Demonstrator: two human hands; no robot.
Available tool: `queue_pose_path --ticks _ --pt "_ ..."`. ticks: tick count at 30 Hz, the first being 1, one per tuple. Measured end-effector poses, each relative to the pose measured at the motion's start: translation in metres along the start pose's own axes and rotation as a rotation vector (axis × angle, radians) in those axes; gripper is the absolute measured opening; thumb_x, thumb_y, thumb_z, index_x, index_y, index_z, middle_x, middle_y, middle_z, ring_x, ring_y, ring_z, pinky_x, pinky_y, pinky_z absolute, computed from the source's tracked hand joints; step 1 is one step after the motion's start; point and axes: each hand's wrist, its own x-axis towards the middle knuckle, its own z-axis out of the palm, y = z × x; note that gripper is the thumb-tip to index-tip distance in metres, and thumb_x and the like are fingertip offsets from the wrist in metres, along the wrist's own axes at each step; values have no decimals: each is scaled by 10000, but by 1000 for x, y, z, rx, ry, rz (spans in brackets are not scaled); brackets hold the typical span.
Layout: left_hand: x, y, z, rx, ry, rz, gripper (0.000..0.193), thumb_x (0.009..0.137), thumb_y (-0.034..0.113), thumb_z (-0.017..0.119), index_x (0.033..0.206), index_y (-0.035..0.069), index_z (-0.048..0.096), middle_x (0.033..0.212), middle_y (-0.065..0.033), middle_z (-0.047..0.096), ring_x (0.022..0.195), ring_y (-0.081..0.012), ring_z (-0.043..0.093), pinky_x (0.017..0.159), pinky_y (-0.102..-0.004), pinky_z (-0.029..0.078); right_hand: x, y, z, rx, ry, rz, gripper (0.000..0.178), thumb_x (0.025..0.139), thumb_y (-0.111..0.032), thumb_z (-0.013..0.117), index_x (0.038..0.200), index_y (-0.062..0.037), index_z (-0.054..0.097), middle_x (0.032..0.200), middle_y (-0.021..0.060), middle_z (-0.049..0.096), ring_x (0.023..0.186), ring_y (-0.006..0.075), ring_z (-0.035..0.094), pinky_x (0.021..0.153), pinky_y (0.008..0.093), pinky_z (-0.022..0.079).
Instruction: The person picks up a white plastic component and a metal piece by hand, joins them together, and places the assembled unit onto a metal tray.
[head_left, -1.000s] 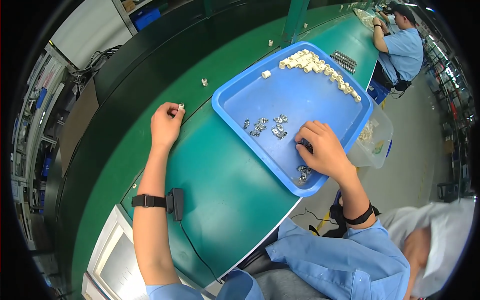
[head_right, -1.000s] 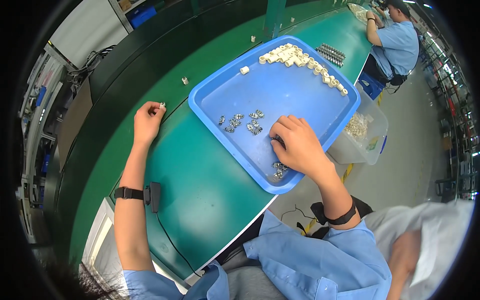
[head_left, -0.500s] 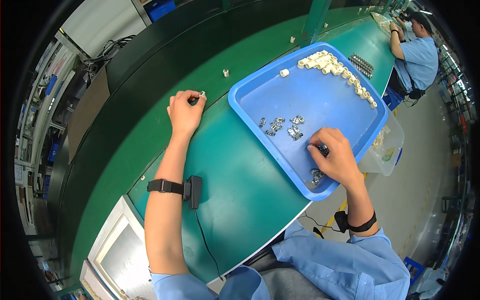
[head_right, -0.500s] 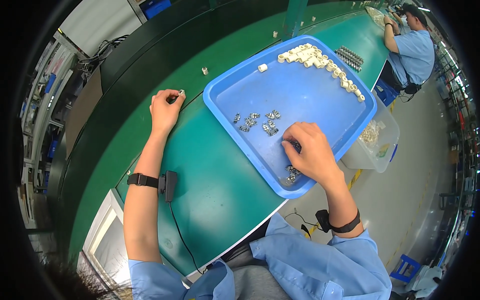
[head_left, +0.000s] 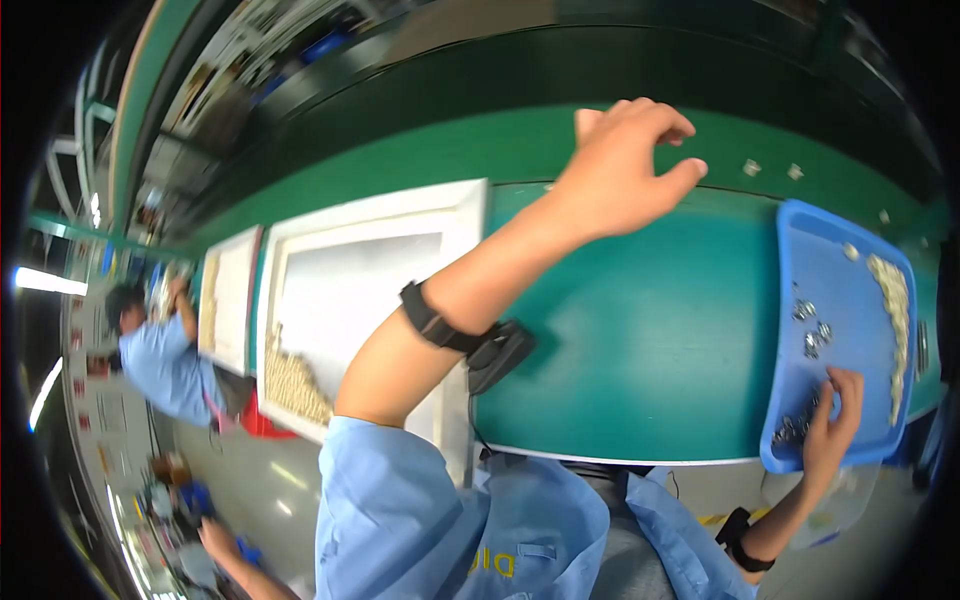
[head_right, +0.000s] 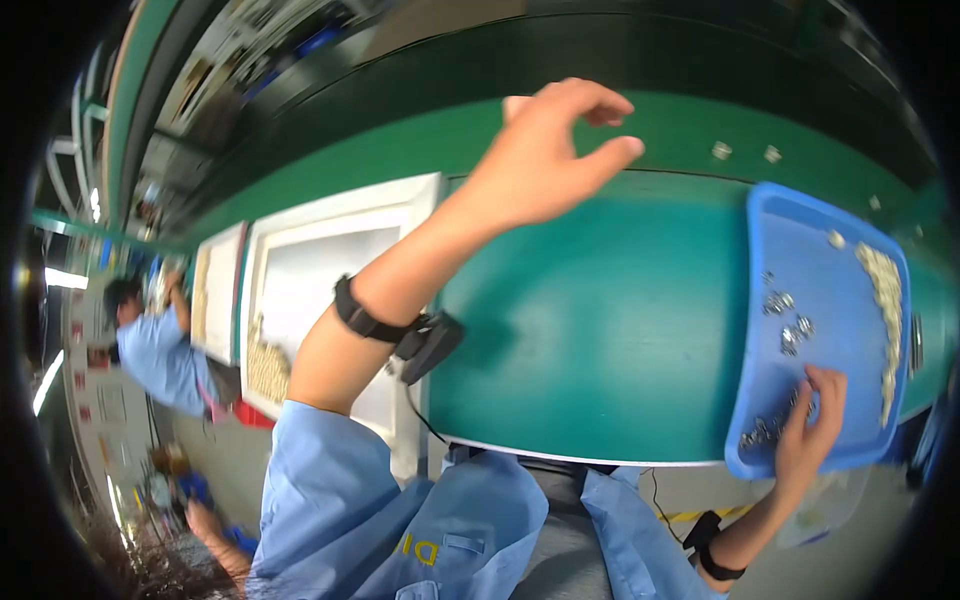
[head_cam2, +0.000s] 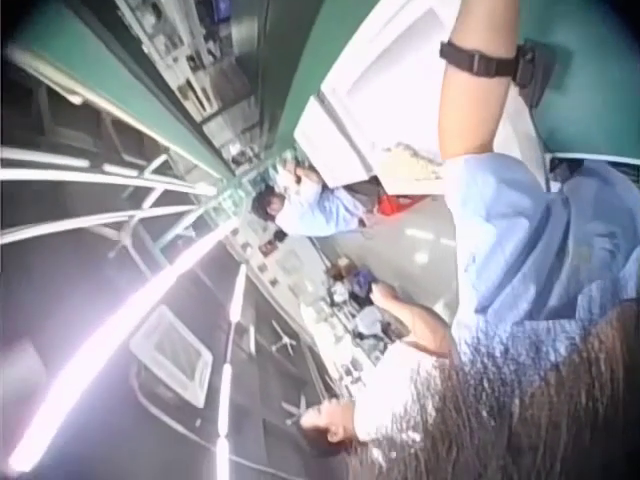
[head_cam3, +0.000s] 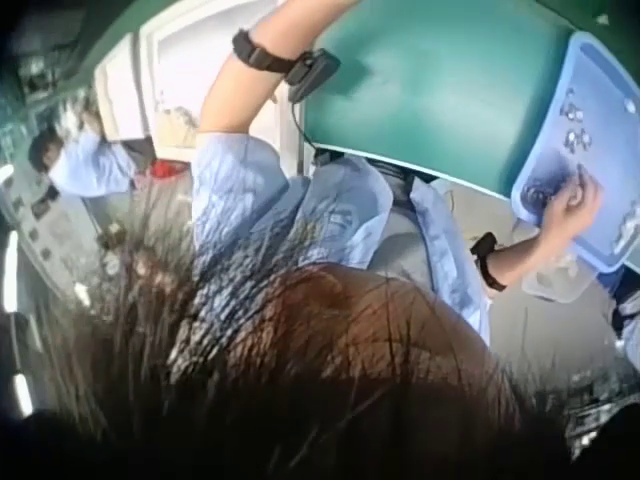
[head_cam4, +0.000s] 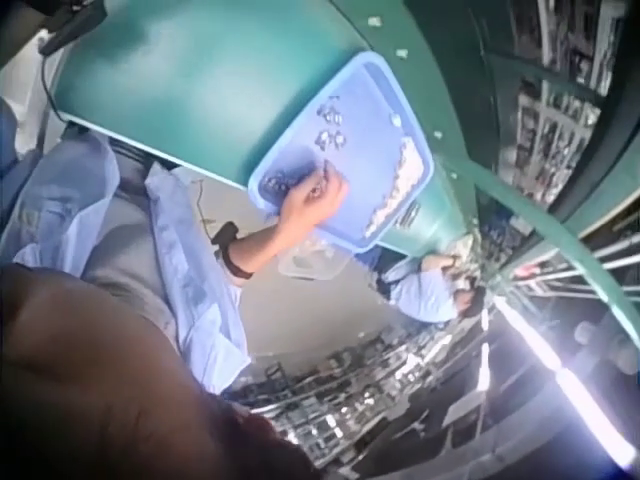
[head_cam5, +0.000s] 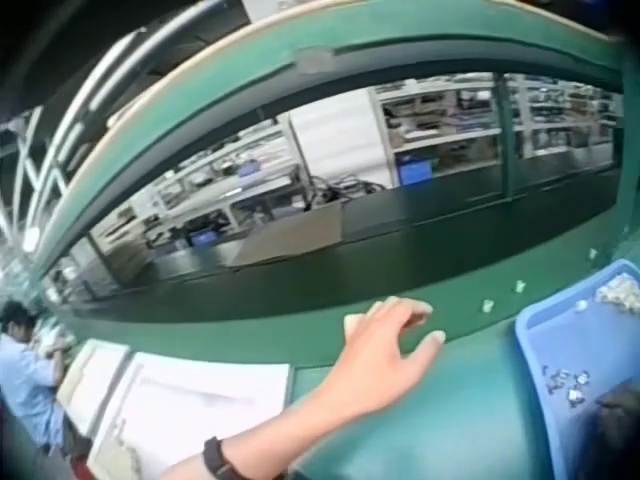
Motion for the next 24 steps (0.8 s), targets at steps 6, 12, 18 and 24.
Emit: queue_pose_path --ticks 6,12,18,24 --pt "-153 -60 -203 268 342 -403 183 980 155 700 1100 27 752 1042 -114 768 994 -199 715 897 -332 544 -4 9 1 112 -42 53 287 1002 42 577 1279 43 651 1093 106 633 971 185 606 901 303 476" --pt "-374 -134 -351 926 385 -999 213 907 201 675 1066 101 776 1080 -117 765 1012 -318 708 988 -480 447 -2 -9 15 227 -18 -3 279 979 46 601 1250 62 665 1104 119 642 916 186 635 834 317 505" --pt "-437 -181 -373 1105 92 -1103 421 846 342 759 1178 84 760 1104 -195 759 1067 -391 715 944 -486 541 0 -86 22 346 -105 -69 263 964 87 606 1217 70 671 1107 121 660 887 181 667 819 308 523" --pt "-433 -185 -354 1304 -35 -1117 213 859 234 692 1013 110 771 1041 -99 748 1012 -327 670 987 -514 403 -12 -170 80 388 -346 -257 207 907 115 634 1094 63 705 1003 166 694 886 247 698 792 321 536"
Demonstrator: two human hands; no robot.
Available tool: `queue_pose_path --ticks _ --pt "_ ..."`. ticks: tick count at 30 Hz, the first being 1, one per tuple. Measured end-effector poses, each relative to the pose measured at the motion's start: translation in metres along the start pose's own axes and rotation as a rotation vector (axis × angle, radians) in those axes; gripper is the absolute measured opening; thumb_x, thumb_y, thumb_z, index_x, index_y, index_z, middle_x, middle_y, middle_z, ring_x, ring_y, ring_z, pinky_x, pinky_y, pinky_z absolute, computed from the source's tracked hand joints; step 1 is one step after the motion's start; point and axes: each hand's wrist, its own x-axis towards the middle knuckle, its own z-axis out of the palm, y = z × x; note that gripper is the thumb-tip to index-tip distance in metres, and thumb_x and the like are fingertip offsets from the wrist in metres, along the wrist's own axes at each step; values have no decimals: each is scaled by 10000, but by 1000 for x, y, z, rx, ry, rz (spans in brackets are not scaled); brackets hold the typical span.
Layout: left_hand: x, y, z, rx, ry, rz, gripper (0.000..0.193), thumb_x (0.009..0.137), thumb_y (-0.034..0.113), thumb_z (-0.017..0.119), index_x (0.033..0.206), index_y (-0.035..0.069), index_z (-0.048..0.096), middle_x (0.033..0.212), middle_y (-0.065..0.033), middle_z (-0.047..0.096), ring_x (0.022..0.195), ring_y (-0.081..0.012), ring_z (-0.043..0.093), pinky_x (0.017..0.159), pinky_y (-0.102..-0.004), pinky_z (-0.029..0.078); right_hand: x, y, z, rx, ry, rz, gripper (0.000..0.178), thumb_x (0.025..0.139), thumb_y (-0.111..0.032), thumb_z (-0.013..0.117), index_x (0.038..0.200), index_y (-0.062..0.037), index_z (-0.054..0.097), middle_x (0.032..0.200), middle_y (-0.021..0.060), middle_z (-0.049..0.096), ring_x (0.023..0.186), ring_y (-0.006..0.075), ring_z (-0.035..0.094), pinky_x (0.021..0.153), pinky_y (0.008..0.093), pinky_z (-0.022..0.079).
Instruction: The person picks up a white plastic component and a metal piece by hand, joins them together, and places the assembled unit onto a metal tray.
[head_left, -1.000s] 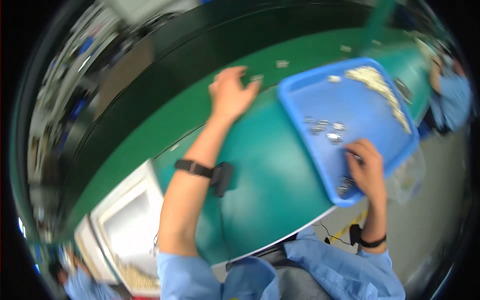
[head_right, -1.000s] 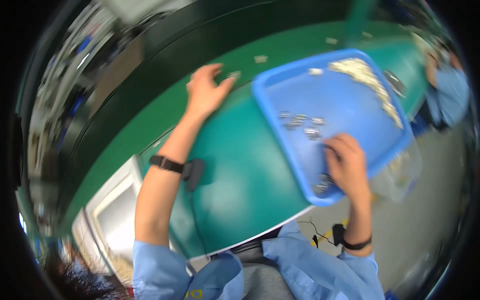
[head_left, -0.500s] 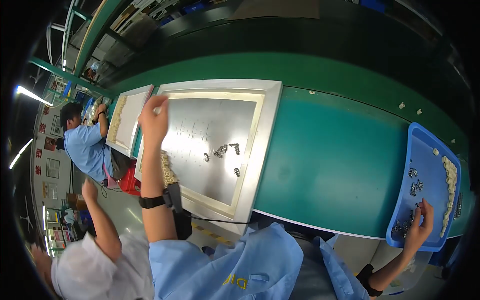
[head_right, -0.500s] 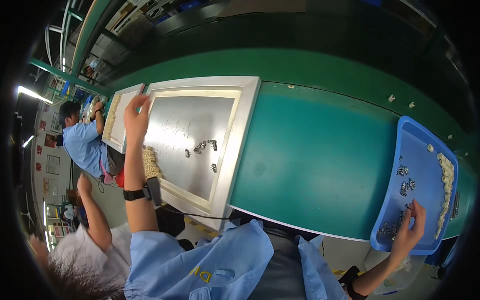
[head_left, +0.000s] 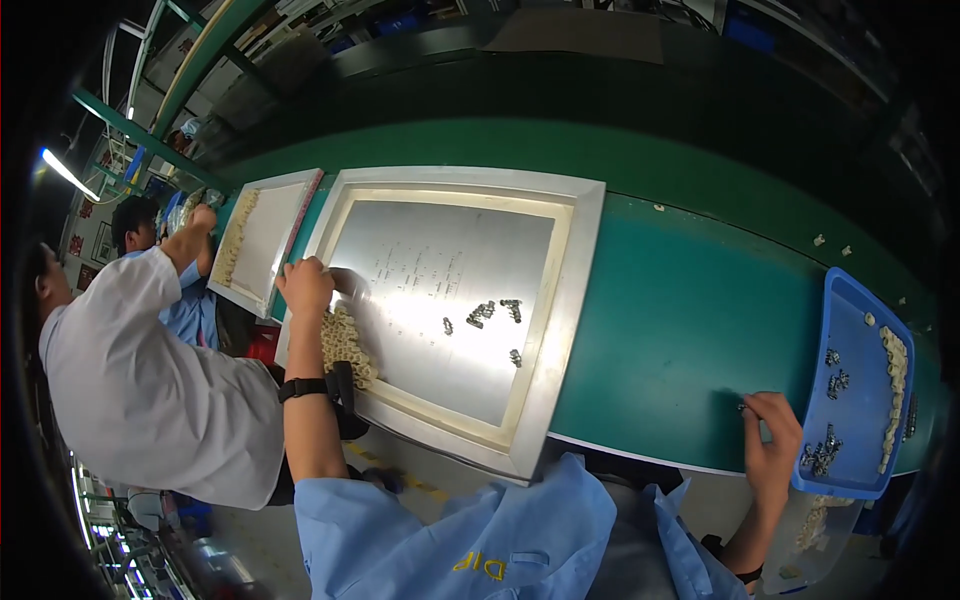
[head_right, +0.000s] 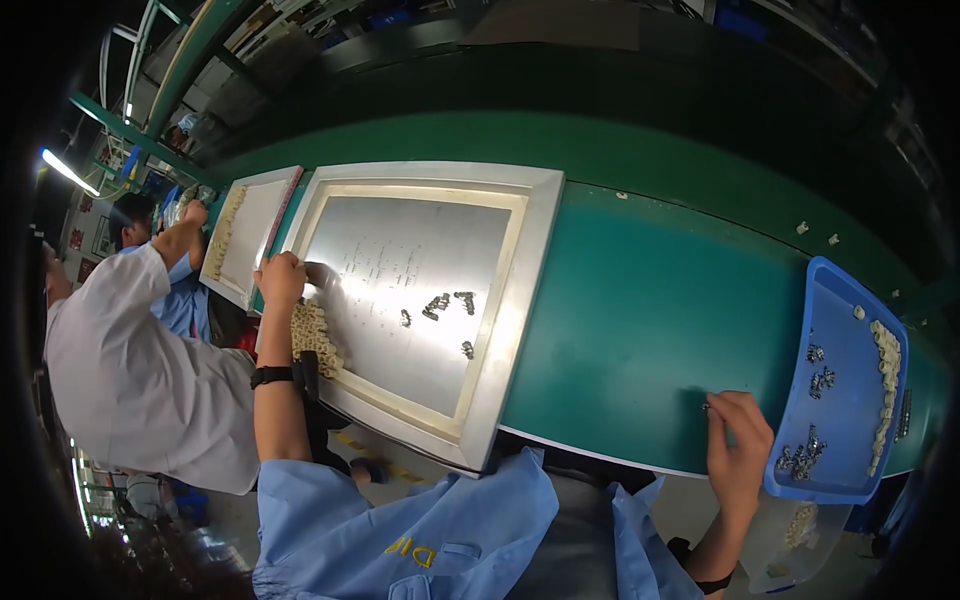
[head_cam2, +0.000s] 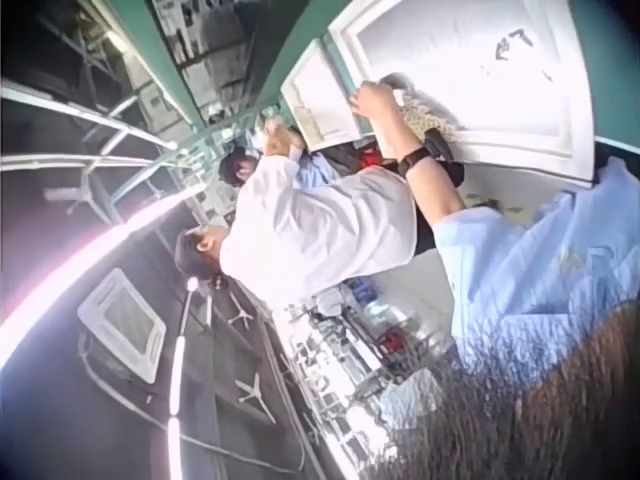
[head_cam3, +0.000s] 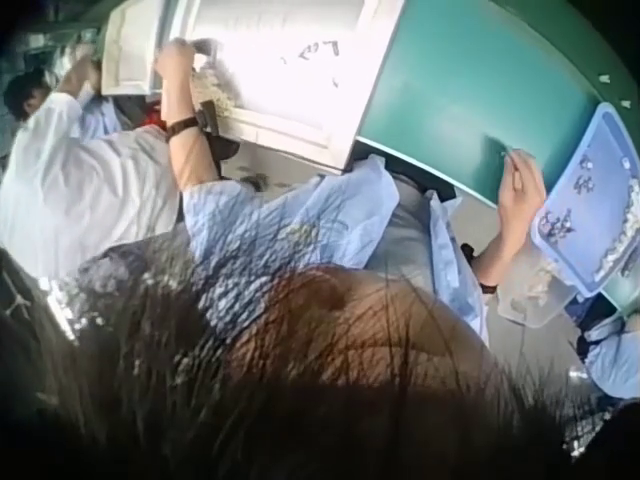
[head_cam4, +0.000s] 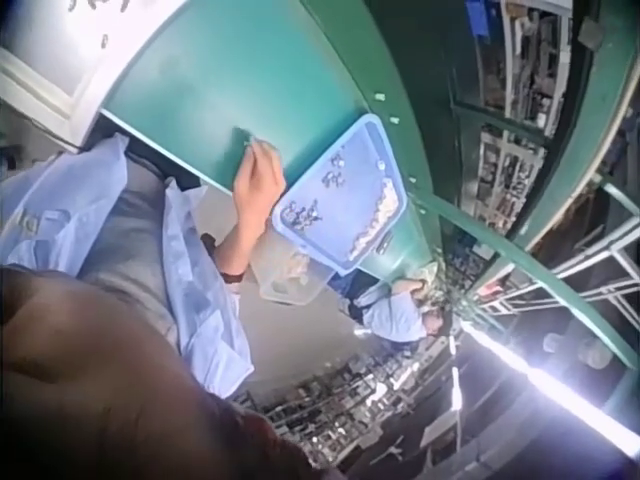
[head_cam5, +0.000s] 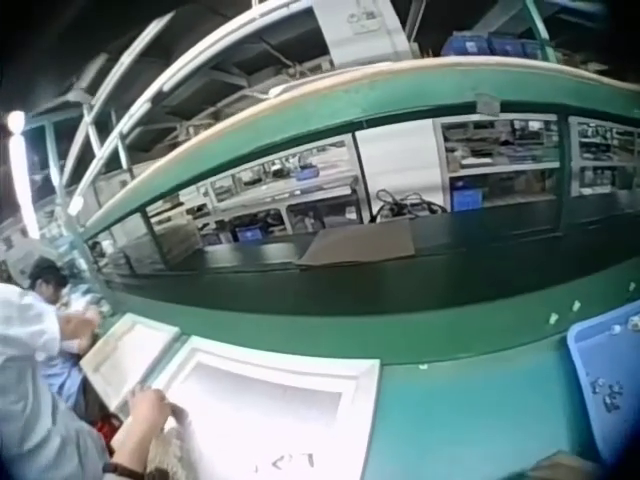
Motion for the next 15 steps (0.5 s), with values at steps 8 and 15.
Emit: queue_pose_path --ticks 8,15 --pt "16 -7 38 -457 358 284 269 791 192 808 1029 97 727 1021 -83 738 962 -329 687 892 -468 473 13 2 36 27 -12 28 162 881 88 688 1023 39 749 994 164 710 858 273 714 733 332 558" --pt "-43 151 -107 -952 -84 490 144 954 143 670 1028 19 670 983 -99 682 964 -241 607 954 -370 425 26 26 26 -177 -58 -114 190 842 -7 749 1029 -40 751 1025 76 660 864 254 624 785 387 507"
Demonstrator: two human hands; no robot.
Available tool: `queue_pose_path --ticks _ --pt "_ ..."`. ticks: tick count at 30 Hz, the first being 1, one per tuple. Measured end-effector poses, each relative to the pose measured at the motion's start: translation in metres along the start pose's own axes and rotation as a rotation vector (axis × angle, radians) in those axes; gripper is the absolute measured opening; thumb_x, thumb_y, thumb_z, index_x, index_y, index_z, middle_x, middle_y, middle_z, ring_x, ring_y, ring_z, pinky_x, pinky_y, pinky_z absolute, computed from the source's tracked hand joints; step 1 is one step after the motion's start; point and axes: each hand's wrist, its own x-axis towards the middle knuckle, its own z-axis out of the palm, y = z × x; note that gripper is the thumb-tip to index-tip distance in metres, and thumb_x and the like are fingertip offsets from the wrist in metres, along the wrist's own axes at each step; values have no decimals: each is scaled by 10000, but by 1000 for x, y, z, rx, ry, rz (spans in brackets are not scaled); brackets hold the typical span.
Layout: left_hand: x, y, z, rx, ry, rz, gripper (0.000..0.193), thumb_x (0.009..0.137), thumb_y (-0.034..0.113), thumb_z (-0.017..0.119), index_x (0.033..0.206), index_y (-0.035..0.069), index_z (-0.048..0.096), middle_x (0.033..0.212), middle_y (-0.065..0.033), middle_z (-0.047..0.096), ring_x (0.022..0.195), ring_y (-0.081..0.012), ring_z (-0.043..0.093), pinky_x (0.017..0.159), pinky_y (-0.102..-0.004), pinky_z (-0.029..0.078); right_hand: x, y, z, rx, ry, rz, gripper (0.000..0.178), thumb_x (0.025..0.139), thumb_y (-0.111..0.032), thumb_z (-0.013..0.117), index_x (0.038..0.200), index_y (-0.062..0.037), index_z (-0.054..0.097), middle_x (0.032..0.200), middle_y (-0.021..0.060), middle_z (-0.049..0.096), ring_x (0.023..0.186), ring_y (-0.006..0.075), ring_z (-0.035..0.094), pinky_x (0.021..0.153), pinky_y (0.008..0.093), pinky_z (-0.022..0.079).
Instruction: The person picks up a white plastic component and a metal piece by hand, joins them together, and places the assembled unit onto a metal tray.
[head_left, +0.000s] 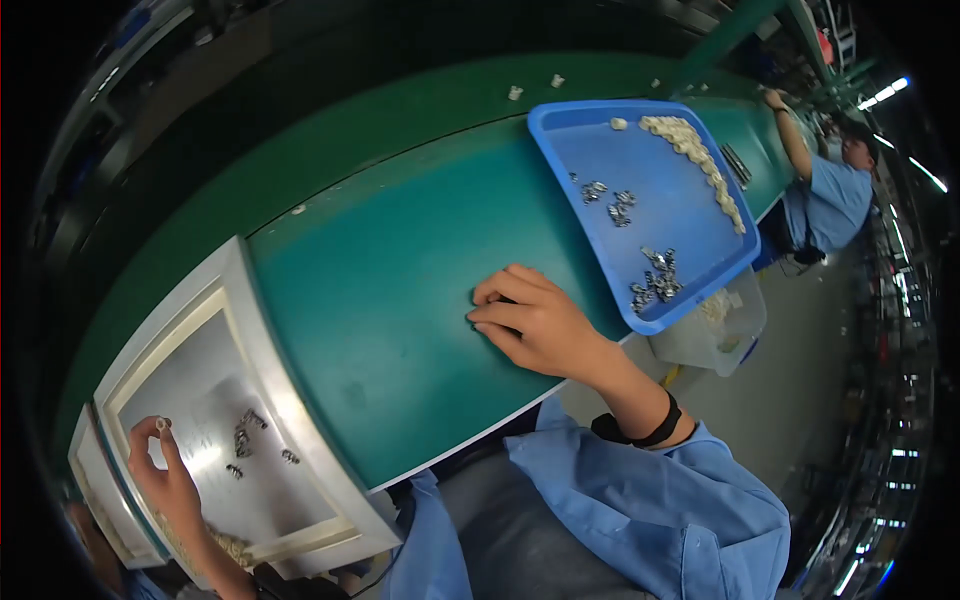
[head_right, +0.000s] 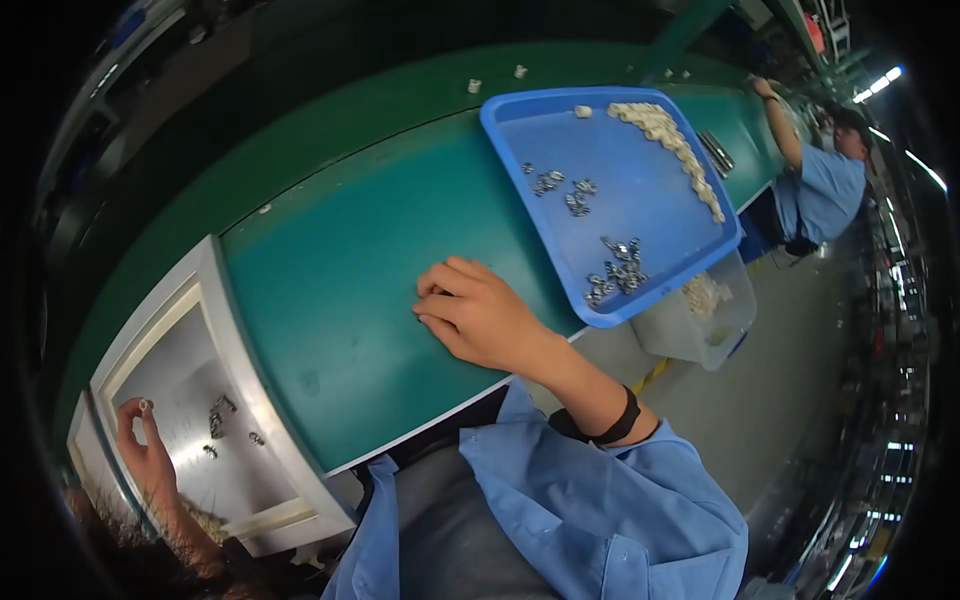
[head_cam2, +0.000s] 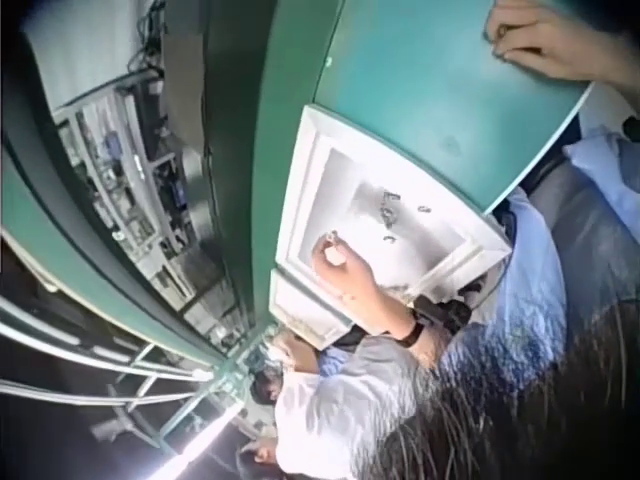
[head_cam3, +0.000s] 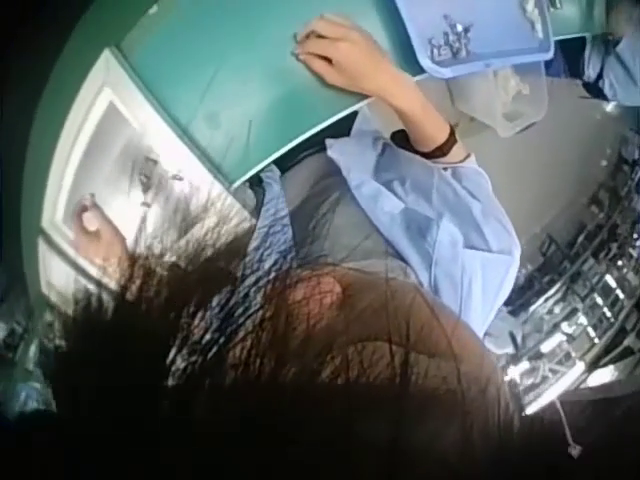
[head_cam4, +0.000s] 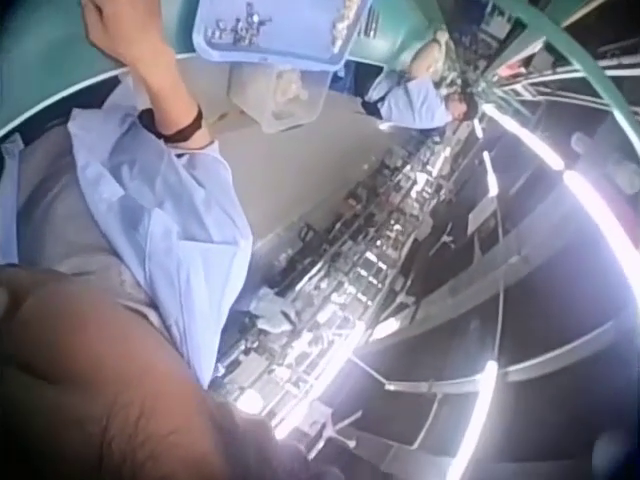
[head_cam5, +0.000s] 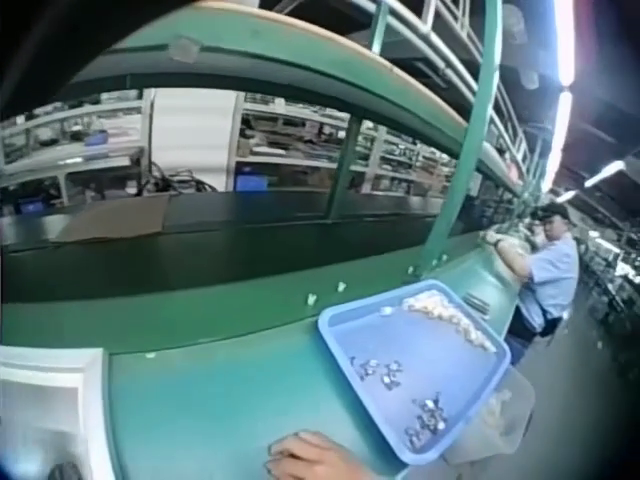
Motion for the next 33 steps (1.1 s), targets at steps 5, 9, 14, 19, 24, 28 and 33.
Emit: queue_pose_path --ticks 5,9,14,19,24,28,33 --pt "3 110 42 -177 -71 197 105 928 79 637 1007 14 660 952 -101 683 973 -239 599 972 -365 396 -4 -2 -8 -18 49 25 235 808 -19 756 1041 -45 744 1006 72 611 843 236 576 782 382 471" --pt "6 178 69 -311 -211 325 123 882 34 620 997 16 658 944 -97 696 973 -238 597 986 -369 369 -7 0 -10 -55 -22 17 249 792 -19 755 1039 -46 740 971 71 582 841 231 572 786 373 463" --pt "2 215 79 -442 -441 449 140 896 67 639 1024 9 647 972 -102 697 987 -235 593 987 -386 375 2 9 -4 -65 -109 -41 214 793 0 741 1002 -44 740 934 58 591 828 224 591 790 364 469" --pt "-7 240 103 -620 -531 531 166 927 78 619 1068 -6 645 948 -113 702 974 -229 587 987 -411 383 11 -4 -18 201 1 -48 199 809 27 753 1002 -18 763 930 62 691 803 228 655 766 372 507" --pt "-18 247 112 -753 -534 521 205 869 25 646 1071 7 675 964 -107 736 879 -234 642 920 -381 374 22 -33 -39 627 183 -71 226 815 41 777 1038 10 788 960 109 751 787 236 692 728 368 531" --pt "-29 251 112 -848 -599 390 175 934 58 628 1094 0 671 976 -123 721 894 -242 636 928 -389 381 29 -46 -43 842 236 -150 254 803 57 792 1056 31 798 983 137 762 784 231 700 705 347 529" --pt "-37 251 111 -1020 -729 284 182 1020 121 557 1112 -8 647 1007 -126 692 928 -235 611 950 -399 384 32 -50 -39 901 259 -203 260 794 55 794 1050 9 806 986 118 744 769 212 681 687 333 515"
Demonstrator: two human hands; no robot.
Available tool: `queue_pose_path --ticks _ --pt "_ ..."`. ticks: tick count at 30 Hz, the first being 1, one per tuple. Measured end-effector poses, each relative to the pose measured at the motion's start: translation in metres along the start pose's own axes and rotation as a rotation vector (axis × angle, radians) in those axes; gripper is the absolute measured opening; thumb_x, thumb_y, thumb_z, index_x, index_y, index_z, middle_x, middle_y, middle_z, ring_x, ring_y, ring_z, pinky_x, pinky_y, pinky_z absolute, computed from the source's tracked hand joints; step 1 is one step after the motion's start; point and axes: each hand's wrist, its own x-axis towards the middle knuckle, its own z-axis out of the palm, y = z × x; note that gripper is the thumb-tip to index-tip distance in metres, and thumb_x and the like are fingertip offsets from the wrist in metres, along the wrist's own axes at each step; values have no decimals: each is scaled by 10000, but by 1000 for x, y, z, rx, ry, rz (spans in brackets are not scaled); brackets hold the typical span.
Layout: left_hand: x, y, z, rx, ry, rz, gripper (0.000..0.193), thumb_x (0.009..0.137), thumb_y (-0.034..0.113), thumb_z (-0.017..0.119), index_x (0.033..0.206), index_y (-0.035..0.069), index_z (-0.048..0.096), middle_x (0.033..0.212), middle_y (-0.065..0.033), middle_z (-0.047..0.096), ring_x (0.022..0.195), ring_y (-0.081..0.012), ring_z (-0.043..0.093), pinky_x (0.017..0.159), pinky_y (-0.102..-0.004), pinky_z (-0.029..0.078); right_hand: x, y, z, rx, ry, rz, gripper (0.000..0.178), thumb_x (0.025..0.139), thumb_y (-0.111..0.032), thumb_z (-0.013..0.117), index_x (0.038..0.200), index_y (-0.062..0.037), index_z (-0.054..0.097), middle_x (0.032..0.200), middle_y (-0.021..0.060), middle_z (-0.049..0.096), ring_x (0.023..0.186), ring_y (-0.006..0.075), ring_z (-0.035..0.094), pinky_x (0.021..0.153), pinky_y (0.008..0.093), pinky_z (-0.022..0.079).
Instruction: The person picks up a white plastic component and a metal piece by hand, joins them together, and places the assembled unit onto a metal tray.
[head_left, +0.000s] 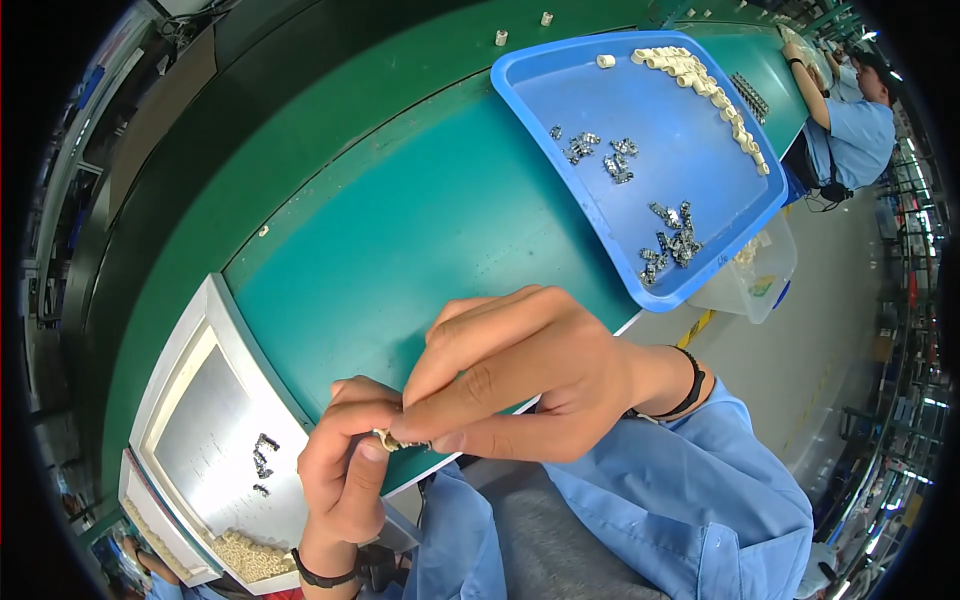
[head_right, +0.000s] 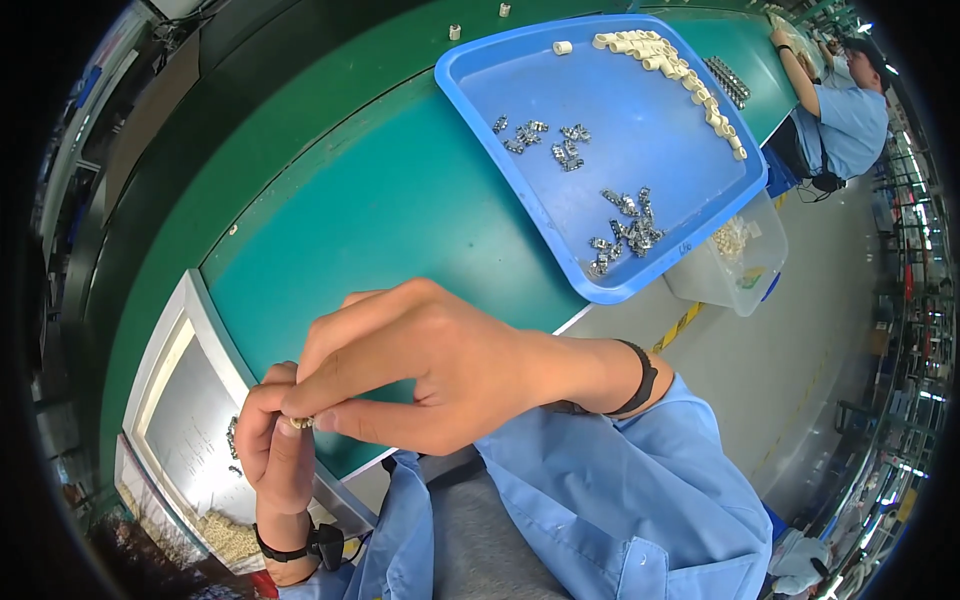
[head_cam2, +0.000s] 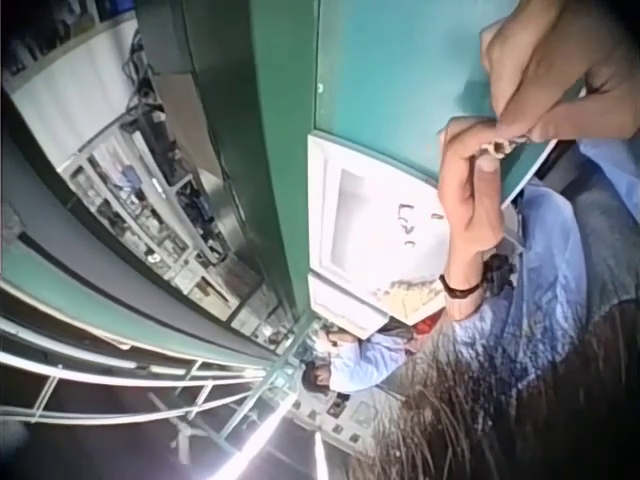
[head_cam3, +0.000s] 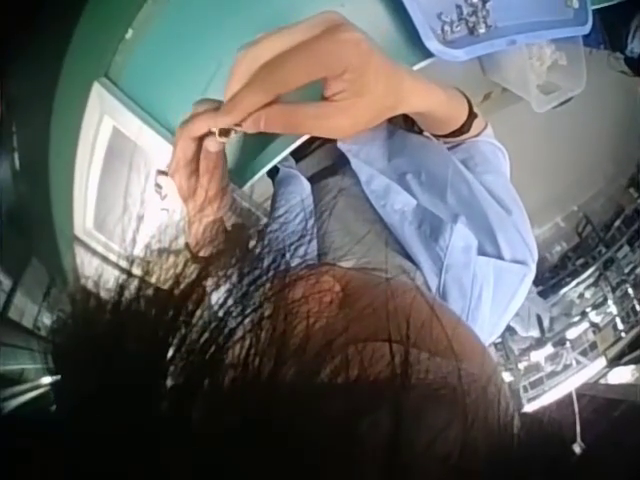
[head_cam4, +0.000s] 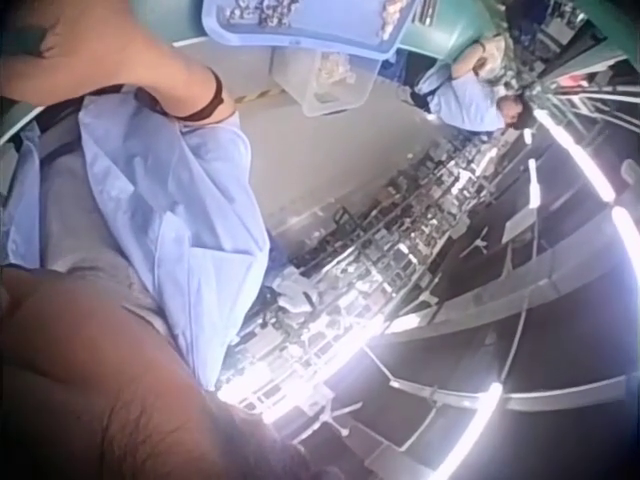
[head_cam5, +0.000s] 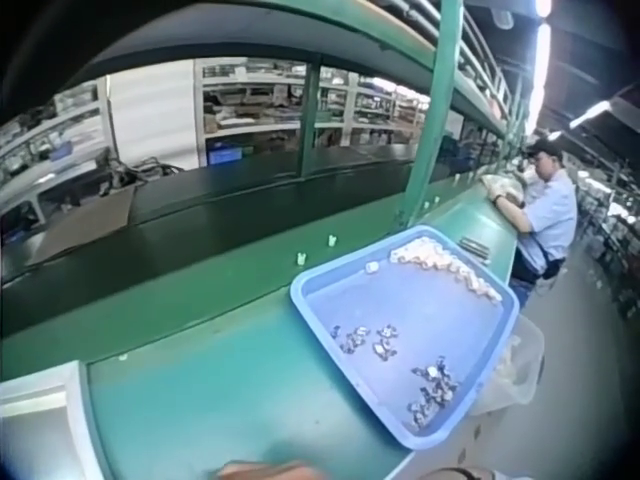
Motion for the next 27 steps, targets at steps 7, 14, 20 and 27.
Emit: queue_pose_path --ticks 7,14,20,27 --pt "-4 1 7 -228 -4 -90 227 1075 164 492 1125 -19 617 1029 -111 676 950 -217 587 976 -394 382 -4 4 10 0 61 -22 276 784 35 793 1052 -26 816 982 97 699 737 203 641 662 331 488" --pt "-2 4 6 -211 -24 -112 245 1075 164 490 1141 -34 619 1038 -114 670 941 -207 580 980 -381 384 -5 4 10 -65 40 -57 251 799 4 804 1047 -33 815 966 91 688 729 206 625 674 336 473" --pt "-1 6 6 -197 -44 -118 255 1073 163 497 1156 -46 617 1033 -106 661 939 -192 566 974 -367 379 -5 3 9 -114 37 -48 241 798 -14 811 1037 -41 814 948 83 683 729 201 623 703 346 472" --pt "0 2 4 -165 -48 -122 221 1070 123 514 1172 -42 619 1038 -103 655 959 -176 575 956 -343 418 -5 6 8 -288 -22 -100 259 814 -53 811 1073 -62 802 979 75 686 755 189 629 732 360 476"
